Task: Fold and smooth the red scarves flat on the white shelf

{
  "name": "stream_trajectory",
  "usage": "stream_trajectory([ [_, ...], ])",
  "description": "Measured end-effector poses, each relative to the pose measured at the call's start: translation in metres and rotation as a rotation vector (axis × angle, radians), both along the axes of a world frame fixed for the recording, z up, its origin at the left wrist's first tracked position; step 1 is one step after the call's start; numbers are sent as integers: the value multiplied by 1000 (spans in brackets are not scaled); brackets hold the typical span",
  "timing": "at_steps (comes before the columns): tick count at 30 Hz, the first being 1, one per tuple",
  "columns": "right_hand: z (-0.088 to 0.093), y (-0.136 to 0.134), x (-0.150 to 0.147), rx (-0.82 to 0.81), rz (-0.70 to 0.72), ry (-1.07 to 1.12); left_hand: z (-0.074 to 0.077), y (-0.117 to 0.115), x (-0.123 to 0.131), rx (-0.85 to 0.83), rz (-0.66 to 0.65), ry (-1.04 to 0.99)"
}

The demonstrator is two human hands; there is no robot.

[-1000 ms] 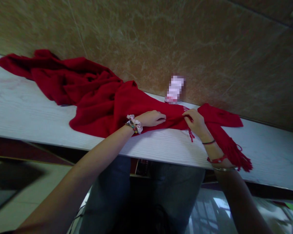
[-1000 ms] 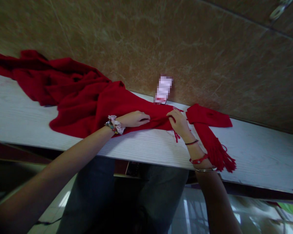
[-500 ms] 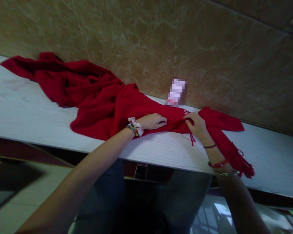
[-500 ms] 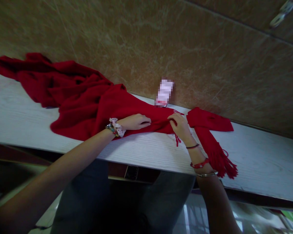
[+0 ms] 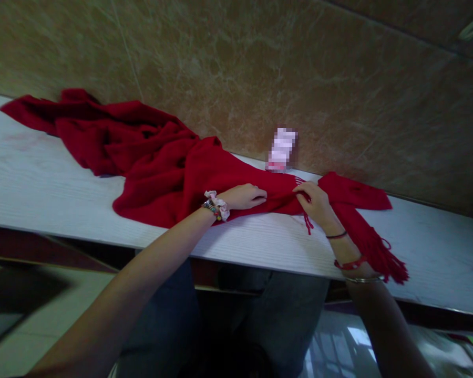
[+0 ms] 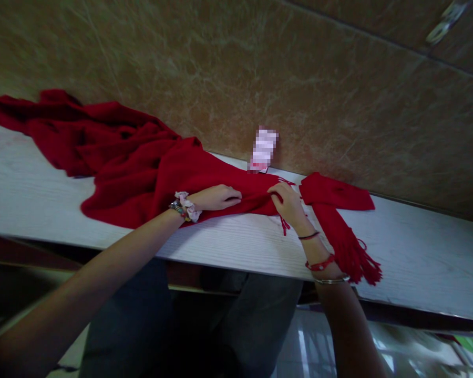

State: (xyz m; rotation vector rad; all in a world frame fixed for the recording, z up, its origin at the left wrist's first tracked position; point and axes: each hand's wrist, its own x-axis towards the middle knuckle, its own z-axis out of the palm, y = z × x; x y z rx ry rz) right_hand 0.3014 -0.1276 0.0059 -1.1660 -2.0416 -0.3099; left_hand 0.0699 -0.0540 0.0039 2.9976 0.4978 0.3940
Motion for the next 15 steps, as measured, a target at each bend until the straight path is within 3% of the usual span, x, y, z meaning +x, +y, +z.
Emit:
stream_trajectory([
  [15, 2, -2, -2, 6, 12, -20, -2, 1, -1, 9, -28, -22],
])
